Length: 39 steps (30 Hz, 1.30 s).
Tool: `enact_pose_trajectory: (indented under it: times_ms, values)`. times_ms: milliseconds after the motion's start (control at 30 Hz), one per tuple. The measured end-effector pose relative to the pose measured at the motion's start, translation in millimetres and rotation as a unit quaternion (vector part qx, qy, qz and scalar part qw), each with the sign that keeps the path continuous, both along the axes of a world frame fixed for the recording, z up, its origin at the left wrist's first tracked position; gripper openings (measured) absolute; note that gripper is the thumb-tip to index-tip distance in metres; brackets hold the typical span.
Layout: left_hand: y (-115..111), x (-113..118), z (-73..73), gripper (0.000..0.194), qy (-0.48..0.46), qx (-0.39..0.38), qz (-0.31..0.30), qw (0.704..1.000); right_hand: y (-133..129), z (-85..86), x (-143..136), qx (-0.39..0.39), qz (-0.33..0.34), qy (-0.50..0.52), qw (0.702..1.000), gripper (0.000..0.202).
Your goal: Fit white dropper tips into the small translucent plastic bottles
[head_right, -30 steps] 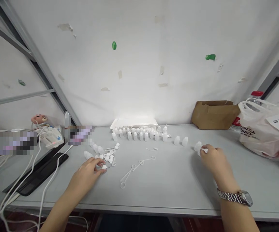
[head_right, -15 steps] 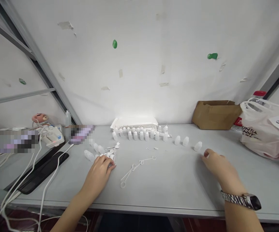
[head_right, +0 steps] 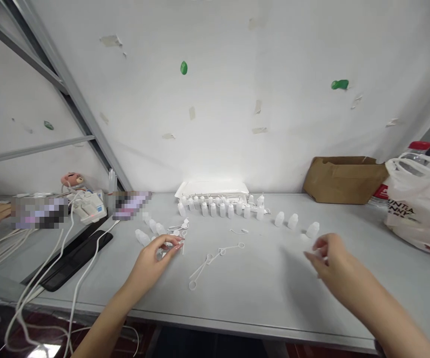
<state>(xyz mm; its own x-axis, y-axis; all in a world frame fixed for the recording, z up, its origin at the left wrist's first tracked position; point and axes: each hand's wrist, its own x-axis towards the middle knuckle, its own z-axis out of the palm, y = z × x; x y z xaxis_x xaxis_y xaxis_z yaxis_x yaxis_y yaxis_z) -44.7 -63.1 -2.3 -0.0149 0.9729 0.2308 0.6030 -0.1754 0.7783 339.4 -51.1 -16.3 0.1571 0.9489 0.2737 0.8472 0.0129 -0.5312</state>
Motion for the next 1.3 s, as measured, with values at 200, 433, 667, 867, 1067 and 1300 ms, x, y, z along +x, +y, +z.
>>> enact_pose_trajectory:
  times_ms: [200, 433, 667, 867, 1067, 1300]
  values:
    - [7.5, -2.5, -2.6, 0.016, -0.224, -0.056, -0.017, 0.973, -24.8, 35.0, -106.7, -0.032, 0.179, 0.114, 0.977, 0.044]
    - [1.3, -2.2, 2.6, 0.020, -0.407, -0.105, -0.010, 0.907, -43.5, 31.2, -163.0, -0.057, 0.315, 0.179, 0.931, 0.014]
    - [-18.8, 24.3, 14.4, 0.017, -0.420, -0.169, -0.086, 0.888, -50.1, 24.8, -176.5, -0.092, 0.326, 0.221, 0.915, 0.021]
    - [-24.9, 28.6, 18.2, 0.017, -0.413, -0.162, -0.105, 0.890, -46.5, 19.6, -177.4, -0.068, 0.311, 0.203, 0.926, 0.021]
    - [-24.8, 28.3, 15.9, 0.015, -0.412, -0.148, -0.099, 0.894, -44.9, 19.6, -179.0, -0.055, 0.308, 0.187, 0.931, 0.021]
    - [-22.7, 28.9, 14.3, 0.018, -0.433, -0.156, -0.058, 0.886, -46.2, 23.9, -176.2, -0.021, 0.304, 0.175, 0.936, 0.020]
